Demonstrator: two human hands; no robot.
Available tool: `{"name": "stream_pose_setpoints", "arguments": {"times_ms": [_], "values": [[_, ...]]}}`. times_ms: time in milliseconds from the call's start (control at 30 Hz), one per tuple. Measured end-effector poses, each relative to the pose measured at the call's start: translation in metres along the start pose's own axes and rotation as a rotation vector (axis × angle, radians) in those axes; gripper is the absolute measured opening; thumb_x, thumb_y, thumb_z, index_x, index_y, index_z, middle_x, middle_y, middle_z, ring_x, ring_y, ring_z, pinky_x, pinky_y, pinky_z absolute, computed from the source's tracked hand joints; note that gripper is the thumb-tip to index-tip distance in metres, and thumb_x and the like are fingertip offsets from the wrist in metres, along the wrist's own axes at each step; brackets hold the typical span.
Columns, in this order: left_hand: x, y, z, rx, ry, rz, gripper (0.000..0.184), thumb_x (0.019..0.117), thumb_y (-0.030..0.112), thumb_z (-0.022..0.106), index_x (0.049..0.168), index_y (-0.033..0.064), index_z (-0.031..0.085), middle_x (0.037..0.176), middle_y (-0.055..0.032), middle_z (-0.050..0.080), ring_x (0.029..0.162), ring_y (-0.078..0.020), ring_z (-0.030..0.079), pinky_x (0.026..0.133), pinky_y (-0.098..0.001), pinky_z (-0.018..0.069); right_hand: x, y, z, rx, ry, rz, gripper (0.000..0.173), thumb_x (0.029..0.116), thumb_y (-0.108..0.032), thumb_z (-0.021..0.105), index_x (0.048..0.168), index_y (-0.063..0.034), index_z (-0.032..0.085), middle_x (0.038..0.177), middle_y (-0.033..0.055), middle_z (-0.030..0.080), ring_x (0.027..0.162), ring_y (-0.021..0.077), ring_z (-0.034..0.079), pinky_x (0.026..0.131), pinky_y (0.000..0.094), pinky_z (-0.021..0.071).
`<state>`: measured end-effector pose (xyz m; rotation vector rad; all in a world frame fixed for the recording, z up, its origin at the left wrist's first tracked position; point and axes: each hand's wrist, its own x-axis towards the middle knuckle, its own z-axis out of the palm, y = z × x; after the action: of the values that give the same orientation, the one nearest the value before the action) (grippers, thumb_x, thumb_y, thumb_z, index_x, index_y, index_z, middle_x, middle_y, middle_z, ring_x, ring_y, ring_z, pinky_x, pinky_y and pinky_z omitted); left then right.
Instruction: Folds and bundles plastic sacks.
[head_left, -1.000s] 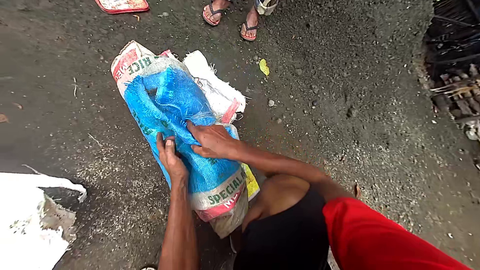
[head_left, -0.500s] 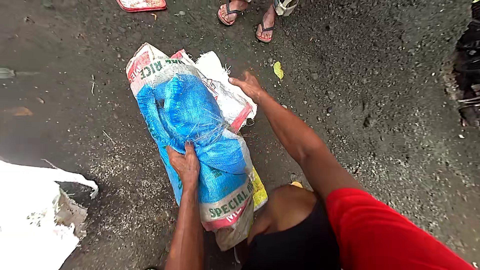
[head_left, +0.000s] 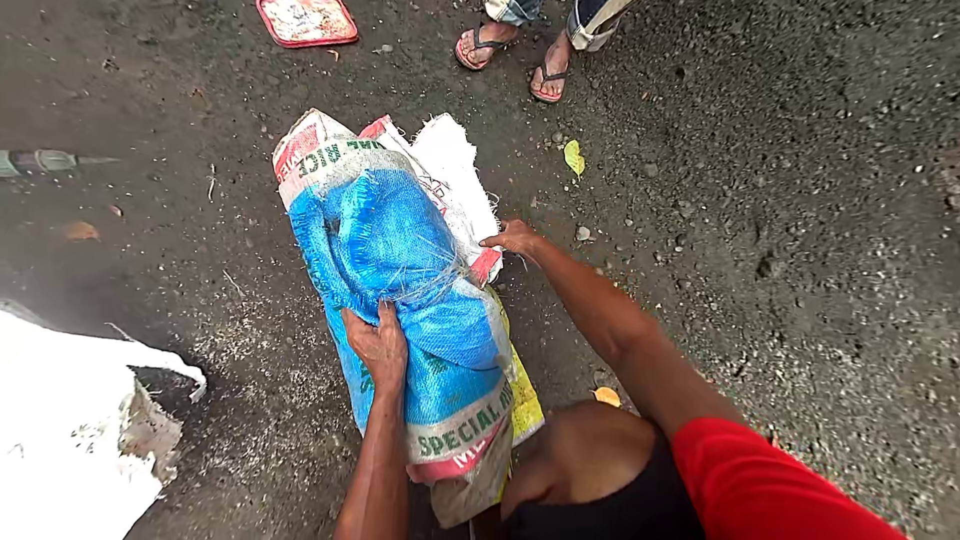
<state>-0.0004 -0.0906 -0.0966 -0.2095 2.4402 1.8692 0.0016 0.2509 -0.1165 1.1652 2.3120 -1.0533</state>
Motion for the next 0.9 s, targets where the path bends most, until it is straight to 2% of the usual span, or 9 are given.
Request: {"name": "stream_pose_setpoints", "arguments": {"times_ms": [133, 233, 300, 400, 533, 600, 700, 800, 900], "values": [[0.001, -0.001, -0.002, -0.041, -0.002, -0.008, 0.041, 0.0961, 0.02, 0.064, 0.128, -0.005, 0.057, 0.113, -0.0167, 0.066, 0.106, -0.0162, 0.065, 0.097, -0.0345, 0.0506, -0.015, -0.004, 0.006, 0.233, -0.021, -0.057, 0.063, 0.0817, -0.018, 0.087, 0.136, -0.0007, 0.06, 0.13, 0.0236, 0.064, 0.122, 0.0346, 0.061, 0.108, 0.0547, 0.0468], [0.001, -0.003, -0.003, -0.042, 0.0, -0.009, 0.04, 0.0963, 0.02, 0.065, 0.127, -0.0045, 0.058, 0.111, -0.0161, 0.067, 0.104, -0.0154, 0.065, 0.096, -0.0343, 0.0509, -0.036, -0.018, 0.017, 0.291, -0.018, -0.187, 0.051, 0.0827, -0.008, 0.08, 0.129, 0.0006, 0.062, 0.12, 0.0227, 0.068, 0.11, 0.0316, 0.067, 0.098, 0.0522, 0.0533], [0.0, -0.004, -0.002, -0.033, 0.004, -0.008, 0.039, 0.0964, 0.02, 0.065, 0.127, -0.0036, 0.059, 0.111, -0.016, 0.067, 0.105, -0.0159, 0.066, 0.096, -0.035, 0.0515, -0.053, -0.025, 0.022, 0.187, -0.012, -0.303, 0.042, 0.0868, -0.009, 0.076, 0.125, 0.0028, 0.063, 0.114, 0.0231, 0.069, 0.105, 0.0316, 0.069, 0.096, 0.0527, 0.0544], [-0.002, -0.002, -0.003, -0.008, 0.002, 0.002, 0.04, 0.0978, 0.018, 0.064, 0.13, -0.005, 0.057, 0.116, -0.0188, 0.067, 0.11, -0.0209, 0.065, 0.099, -0.0389, 0.0507, -0.094, -0.025, 0.009, -0.054, 0.028, -0.395, 0.042, 0.0848, -0.021, 0.077, 0.12, -0.0009, 0.066, 0.103, 0.0195, 0.071, 0.097, 0.0317, 0.07, 0.089, 0.0564, 0.0546], [-0.007, -0.002, 0.004, 0.087, -0.035, -0.064, 0.044, 0.0996, 0.022, 0.063, 0.134, -0.0032, 0.053, 0.123, -0.0219, 0.064, 0.117, -0.0304, 0.062, 0.102, -0.0498, 0.0483, -0.162, 0.025, 0.022, -0.189, 0.058, -0.431, 0.038, 0.0799, -0.024, 0.081, 0.109, -0.0046, 0.065, 0.084, 0.0149, 0.068, 0.078, 0.0308, 0.068, 0.071, 0.0578, 0.0563], [-0.011, -0.002, 0.007, 0.143, -0.064, -0.065, 0.044, 0.0983, 0.024, 0.064, 0.132, -0.0025, 0.055, 0.124, -0.023, 0.063, 0.117, -0.0354, 0.062, 0.099, -0.0561, 0.048, -0.181, 0.053, 0.052, -0.115, 0.042, -0.344, 0.035, 0.0837, -0.025, 0.076, 0.109, -0.0022, 0.067, 0.094, 0.0158, 0.071, 0.09, 0.0289, 0.07, 0.084, 0.0544, 0.0563], [-0.02, 0.005, 0.014, 0.183, -0.109, -0.038, 0.044, 0.098, 0.025, 0.064, 0.131, -0.0028, 0.057, 0.127, -0.0247, 0.061, 0.117, -0.0393, 0.061, 0.097, -0.0602, 0.0476, -0.195, 0.048, 0.073, -0.039, 0.04, -0.287, 0.041, 0.0976, -0.017, 0.064, 0.13, 0.0073, 0.06, 0.117, 0.0266, 0.069, 0.114, 0.035, 0.067, 0.104, 0.0523, 0.0496], [-0.017, -0.001, 0.01, 0.181, -0.111, -0.011, 0.043, 0.0995, 0.027, 0.063, 0.131, -0.0022, 0.058, 0.126, -0.0241, 0.061, 0.117, -0.0388, 0.061, 0.097, -0.0596, 0.0477, -0.182, 0.034, 0.069, 0.103, -0.12, -0.237, 0.059, 0.1001, -0.018, 0.062, 0.151, -0.0016, 0.038, 0.122, 0.0225, 0.067, 0.111, 0.0298, 0.066, 0.101, 0.049, 0.0516], [-0.011, -0.006, 0.007, 0.15, -0.098, -0.021, 0.043, 0.0989, 0.028, 0.065, 0.13, -0.0017, 0.057, 0.122, -0.0226, 0.063, 0.115, -0.0366, 0.062, 0.098, -0.0585, 0.048, -0.158, 0.051, 0.065, 0.346, -0.216, -0.246, 0.055, 0.0995, -0.026, 0.057, 0.15, -0.0092, 0.044, 0.124, 0.0152, 0.066, 0.109, 0.0196, 0.065, 0.098, 0.0416, 0.0522]]}}
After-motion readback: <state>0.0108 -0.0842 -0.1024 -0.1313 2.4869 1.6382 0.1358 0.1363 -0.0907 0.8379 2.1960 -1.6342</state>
